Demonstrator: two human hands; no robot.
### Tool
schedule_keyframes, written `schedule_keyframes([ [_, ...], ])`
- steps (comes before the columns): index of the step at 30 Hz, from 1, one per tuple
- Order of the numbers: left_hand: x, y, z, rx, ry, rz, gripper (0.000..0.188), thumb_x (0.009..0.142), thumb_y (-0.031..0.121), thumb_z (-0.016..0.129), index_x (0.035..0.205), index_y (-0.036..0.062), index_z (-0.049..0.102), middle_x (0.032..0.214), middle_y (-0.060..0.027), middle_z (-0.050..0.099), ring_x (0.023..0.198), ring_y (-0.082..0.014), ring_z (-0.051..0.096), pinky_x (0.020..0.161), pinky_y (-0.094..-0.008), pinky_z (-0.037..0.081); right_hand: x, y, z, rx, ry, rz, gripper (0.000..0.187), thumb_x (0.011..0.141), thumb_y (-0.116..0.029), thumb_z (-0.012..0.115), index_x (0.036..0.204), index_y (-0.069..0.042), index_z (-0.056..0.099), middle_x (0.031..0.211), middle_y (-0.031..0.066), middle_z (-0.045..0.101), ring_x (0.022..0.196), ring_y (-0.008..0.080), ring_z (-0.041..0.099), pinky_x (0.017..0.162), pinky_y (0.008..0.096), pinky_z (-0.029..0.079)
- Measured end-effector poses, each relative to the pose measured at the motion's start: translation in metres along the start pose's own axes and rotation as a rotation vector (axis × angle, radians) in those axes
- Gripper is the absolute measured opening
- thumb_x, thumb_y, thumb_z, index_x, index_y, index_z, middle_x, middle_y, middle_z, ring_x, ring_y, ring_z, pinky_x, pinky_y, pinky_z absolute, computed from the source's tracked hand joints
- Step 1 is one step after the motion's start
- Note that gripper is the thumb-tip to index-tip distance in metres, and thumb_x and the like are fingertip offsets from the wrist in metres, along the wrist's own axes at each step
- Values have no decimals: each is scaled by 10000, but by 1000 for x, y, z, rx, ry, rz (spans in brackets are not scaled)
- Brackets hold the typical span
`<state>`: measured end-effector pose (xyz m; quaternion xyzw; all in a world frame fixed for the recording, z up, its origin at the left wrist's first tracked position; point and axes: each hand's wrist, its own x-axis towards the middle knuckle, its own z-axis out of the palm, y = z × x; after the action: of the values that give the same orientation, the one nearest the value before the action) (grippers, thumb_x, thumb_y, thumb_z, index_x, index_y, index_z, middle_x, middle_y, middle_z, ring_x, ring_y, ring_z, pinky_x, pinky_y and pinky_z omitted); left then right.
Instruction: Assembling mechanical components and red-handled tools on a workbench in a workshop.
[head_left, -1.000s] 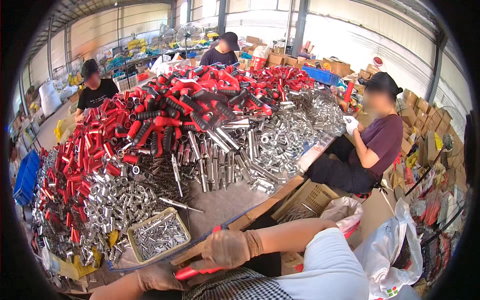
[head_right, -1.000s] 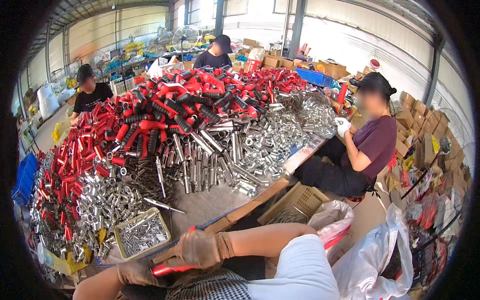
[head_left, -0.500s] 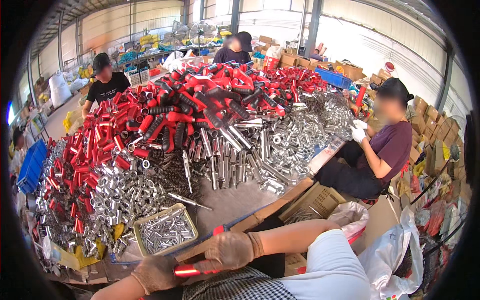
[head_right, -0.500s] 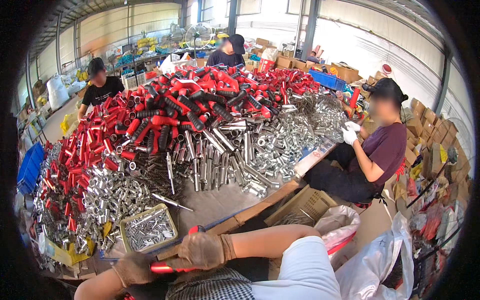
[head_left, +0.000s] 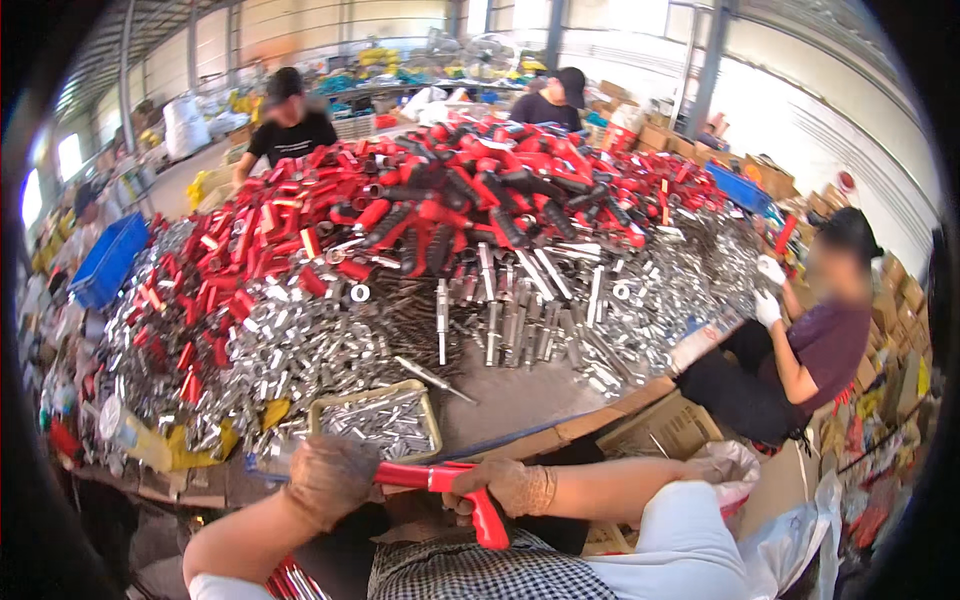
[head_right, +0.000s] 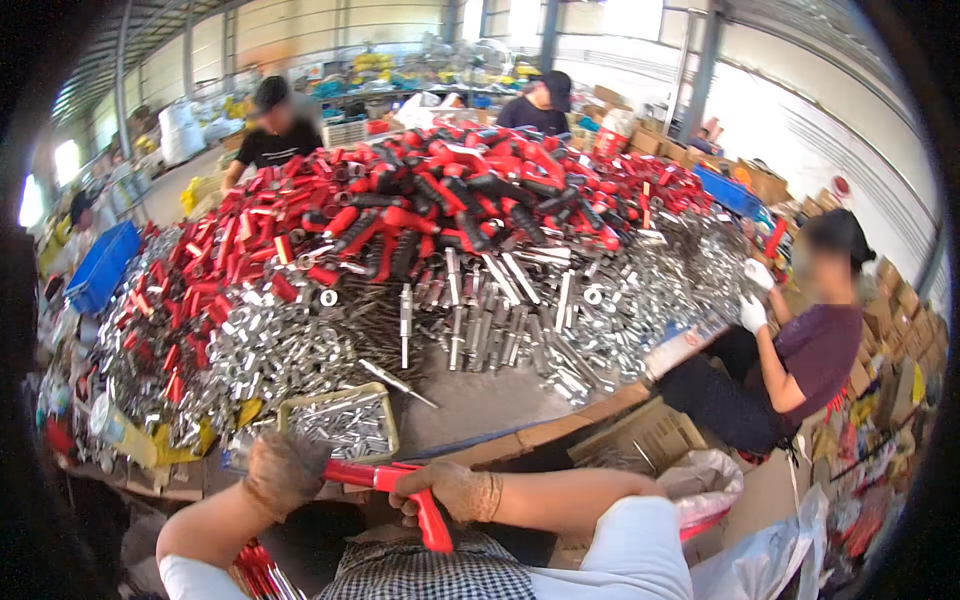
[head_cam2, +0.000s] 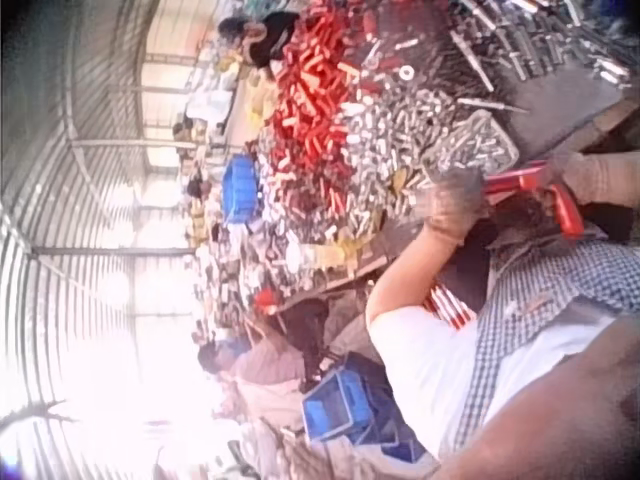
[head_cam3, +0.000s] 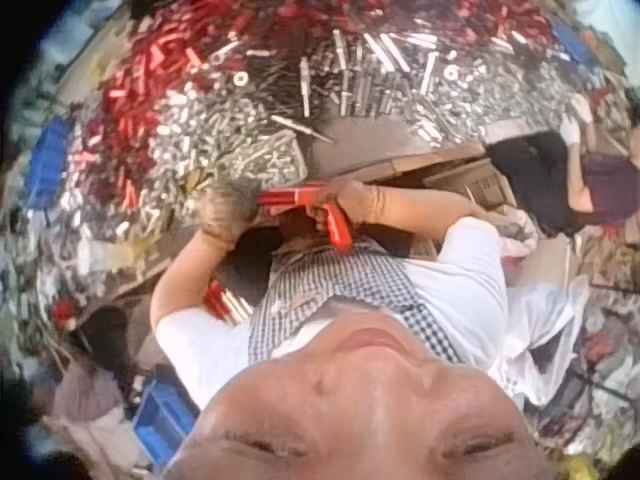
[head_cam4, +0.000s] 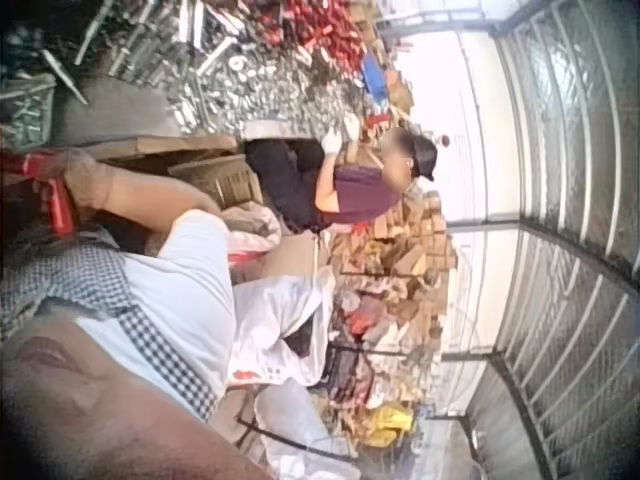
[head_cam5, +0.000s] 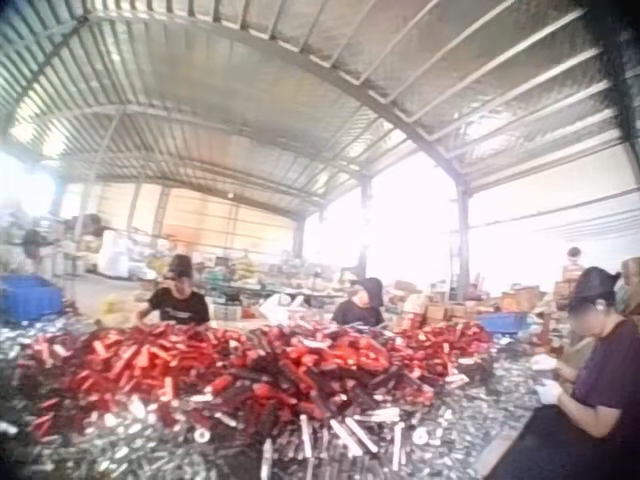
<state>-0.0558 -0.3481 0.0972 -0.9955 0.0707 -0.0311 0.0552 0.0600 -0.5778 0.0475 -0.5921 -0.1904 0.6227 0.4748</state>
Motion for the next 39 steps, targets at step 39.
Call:
schedule_keyframes([
  [39,-23,4,101,-908,-541,359,357,745,370,675,868,36,706,839,-154,703,751,-322,677,684,-474,526,-8,-36,3,-1534,9,-875,391,778,-221,667,1142,-80,636,1064,118,681,892,298,665,764,408,542],
])
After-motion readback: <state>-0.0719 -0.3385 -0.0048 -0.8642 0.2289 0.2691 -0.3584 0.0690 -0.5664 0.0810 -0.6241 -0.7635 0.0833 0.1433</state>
